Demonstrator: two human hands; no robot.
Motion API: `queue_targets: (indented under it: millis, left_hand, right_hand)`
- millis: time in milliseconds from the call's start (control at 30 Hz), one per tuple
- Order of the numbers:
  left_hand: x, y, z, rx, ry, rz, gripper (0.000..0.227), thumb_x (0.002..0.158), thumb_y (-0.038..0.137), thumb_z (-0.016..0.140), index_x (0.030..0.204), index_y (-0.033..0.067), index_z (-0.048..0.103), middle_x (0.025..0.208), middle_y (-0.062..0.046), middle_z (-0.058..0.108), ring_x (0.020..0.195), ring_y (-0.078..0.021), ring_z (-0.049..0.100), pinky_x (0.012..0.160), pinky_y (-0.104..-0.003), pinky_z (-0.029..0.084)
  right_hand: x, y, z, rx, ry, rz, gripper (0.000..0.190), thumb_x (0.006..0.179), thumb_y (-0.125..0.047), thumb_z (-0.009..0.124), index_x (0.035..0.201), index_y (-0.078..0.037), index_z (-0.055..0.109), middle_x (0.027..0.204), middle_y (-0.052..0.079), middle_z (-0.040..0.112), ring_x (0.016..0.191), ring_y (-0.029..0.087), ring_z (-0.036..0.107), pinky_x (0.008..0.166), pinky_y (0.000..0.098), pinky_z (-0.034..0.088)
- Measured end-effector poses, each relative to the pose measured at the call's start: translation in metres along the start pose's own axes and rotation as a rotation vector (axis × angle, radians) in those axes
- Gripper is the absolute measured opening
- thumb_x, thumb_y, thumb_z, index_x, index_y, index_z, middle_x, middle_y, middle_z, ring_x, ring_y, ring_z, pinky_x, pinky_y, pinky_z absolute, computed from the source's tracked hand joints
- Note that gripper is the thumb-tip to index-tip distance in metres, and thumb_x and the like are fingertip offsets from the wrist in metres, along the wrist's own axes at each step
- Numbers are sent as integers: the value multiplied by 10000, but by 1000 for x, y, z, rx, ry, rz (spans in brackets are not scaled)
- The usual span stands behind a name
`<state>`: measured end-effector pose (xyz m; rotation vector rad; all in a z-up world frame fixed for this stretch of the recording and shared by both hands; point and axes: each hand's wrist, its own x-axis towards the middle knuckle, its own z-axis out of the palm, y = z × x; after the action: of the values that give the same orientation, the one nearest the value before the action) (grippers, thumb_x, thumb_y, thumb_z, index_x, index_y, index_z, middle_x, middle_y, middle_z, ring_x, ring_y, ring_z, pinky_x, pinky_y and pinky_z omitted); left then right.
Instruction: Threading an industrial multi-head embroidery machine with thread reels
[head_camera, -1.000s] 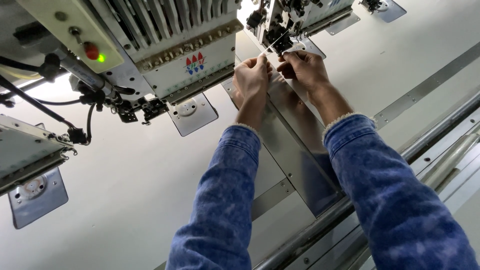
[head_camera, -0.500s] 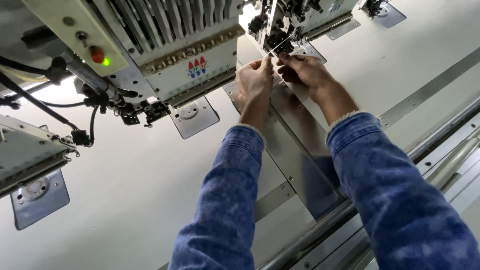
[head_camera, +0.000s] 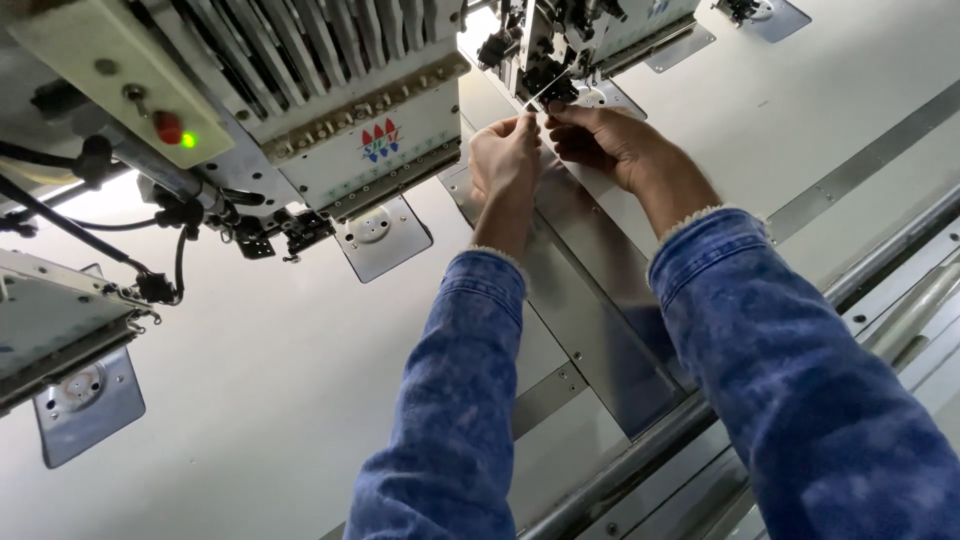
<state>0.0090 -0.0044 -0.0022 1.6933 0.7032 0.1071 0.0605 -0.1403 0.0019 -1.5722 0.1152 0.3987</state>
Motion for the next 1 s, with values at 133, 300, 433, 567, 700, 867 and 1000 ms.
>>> queue_targets:
  millis: [133, 300, 433, 567, 700, 867, 1000]
  left_hand:
    - [-13, 10, -5, 14, -32, -9, 281, 853, 529, 610, 980, 362, 797, 734, 150, 736, 908, -106, 759, 918, -309, 521]
    - [-15, 11, -8, -12, -46, -19, 289, 860, 528, 617, 989, 344, 800, 755, 145, 748, 904, -92, 758, 925, -295, 515]
    - [-26, 22, -16, -31, -36, -33, 297, 882, 486, 621, 1022, 303, 808, 778, 121, 756, 891, -107, 759, 908, -307, 508]
    - [-25, 34, -21, -154, -85, -171, 199, 954, 406, 700, 961, 228, 787, 802, 54, 783, 505, -26, 627, 485, -162, 493]
    - [-36, 46, -29, -65, -114, -191, 202, 980, 421, 659, 994, 268, 790, 835, 73, 782, 587, -17, 640, 531, -185, 477]
    - [-18, 24, -14, -125, -126, -119, 253, 910, 448, 676, 1011, 245, 789, 809, 56, 772, 712, -81, 676, 665, -235, 510]
    - [3, 6, 1, -31, -112, -33, 310, 869, 524, 649, 1057, 328, 797, 841, 115, 796, 974, -114, 765, 969, -290, 521]
  right_hand:
    - [-11, -11, 3, 10, -47, 25, 597, 814, -565, 781, 1156, -80, 716, 993, 70, 739, 910, 182, 747, 858, 288, 675]
    - [-6, -5, 0, -17, -20, 8, 498, 798, -464, 877, 1082, -75, 750, 970, 86, 755, 904, 216, 773, 863, 342, 678]
    - [3, -4, -2, 19, -7, 13, 520, 765, -453, 928, 1039, -52, 744, 932, 102, 741, 888, 247, 774, 846, 364, 685]
    - [-17, -20, 10, 51, 53, 114, 303, 755, -323, 883, 896, -96, 740, 814, 11, 728, 739, 124, 706, 709, 216, 655]
    - [-22, -18, 11, 41, 63, 93, 328, 719, -341, 882, 867, -103, 711, 877, 42, 758, 754, 135, 722, 694, 229, 640]
    - [-6, 3, 6, -9, 81, -42, 394, 772, -448, 894, 914, -105, 762, 827, 48, 756, 748, 155, 745, 741, 278, 657]
    - [4, 12, 1, -29, 77, -123, 477, 757, -493, 946, 903, -70, 783, 801, 100, 757, 754, 211, 790, 786, 328, 692]
